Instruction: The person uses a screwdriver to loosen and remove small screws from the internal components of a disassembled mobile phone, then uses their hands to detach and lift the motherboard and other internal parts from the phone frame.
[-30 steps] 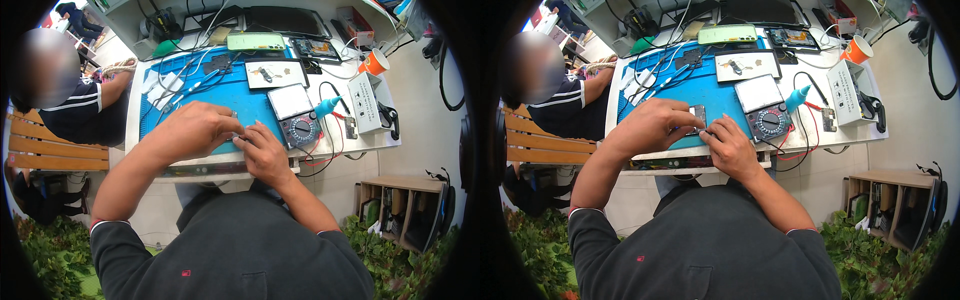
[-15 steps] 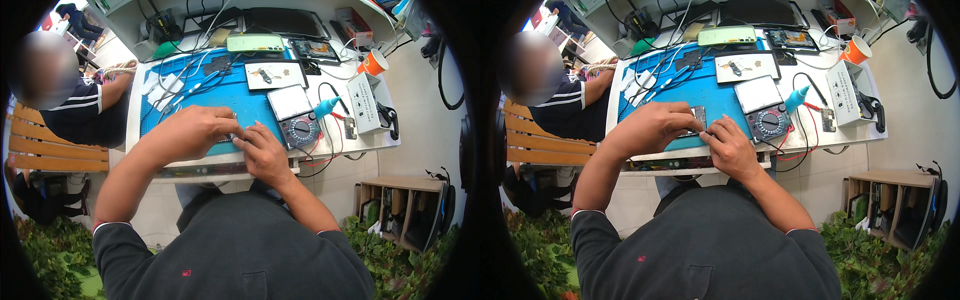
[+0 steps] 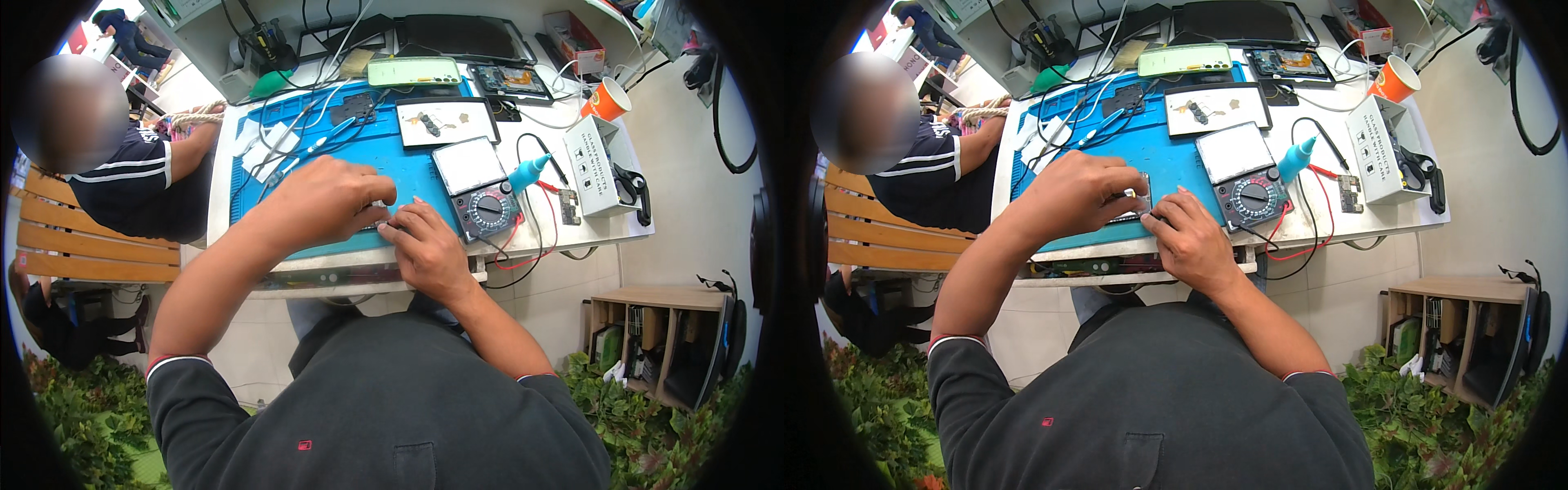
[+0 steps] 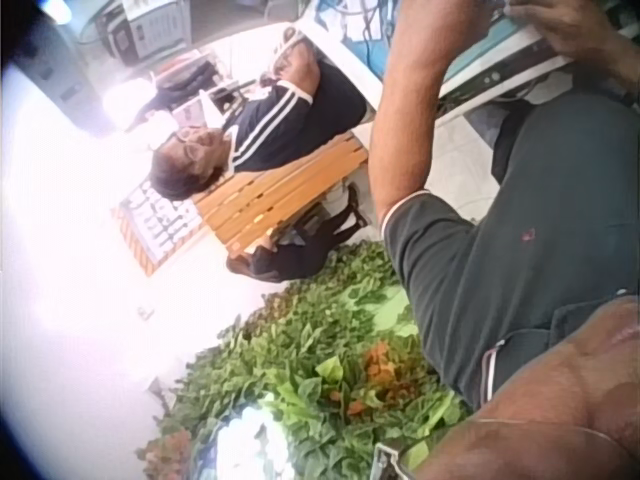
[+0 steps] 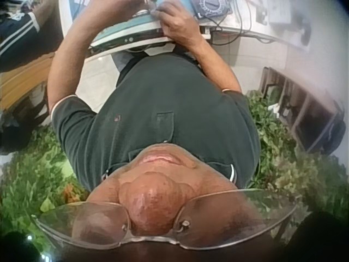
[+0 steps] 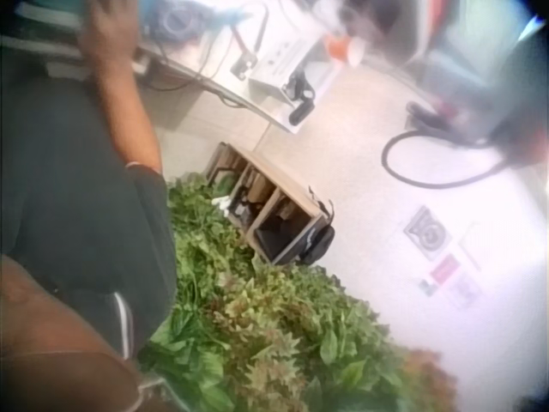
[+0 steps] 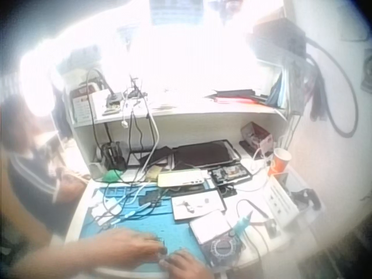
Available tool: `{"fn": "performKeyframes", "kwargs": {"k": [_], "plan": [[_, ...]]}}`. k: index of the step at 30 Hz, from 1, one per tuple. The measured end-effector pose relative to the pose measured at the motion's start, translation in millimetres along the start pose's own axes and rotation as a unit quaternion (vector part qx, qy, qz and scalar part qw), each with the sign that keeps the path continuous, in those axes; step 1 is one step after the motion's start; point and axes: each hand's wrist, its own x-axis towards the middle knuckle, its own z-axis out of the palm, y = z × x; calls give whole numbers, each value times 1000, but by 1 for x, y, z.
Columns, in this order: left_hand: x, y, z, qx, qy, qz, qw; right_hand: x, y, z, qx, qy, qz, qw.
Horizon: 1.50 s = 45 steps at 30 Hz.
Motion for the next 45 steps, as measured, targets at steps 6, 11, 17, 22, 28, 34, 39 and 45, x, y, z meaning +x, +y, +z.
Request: {"fn": "performKeyframes", "kwargs": {"k": [6,11,17,22,28,34,39,45], "plan": [[2,-3,1,5,32,93,995,-1,1,-1,0,-2,-1,1000],[3,7,12,26,63,8,998,-1,1,1,4,1,-1,1000],[-3,15,12,2,66,-1,998,-2,2,0,4,0,-2,1000],[-9,9,4,-24,35,53,998,-1,1,0,-4,-2,-7,1000],[-12,18,-4,-14,5,-75,997,-1,1,0,7,6,-2,1000],[-12,8,0,-22,37,43,998,1,0,-2,0,-1,0,1000],[-6,8,2,3,22,-73,997,-1,2,0,0,0,-3,1000],[-11,6,-1,-35,37,49,997,-2,2,1,4,-2,1,1000]]}}
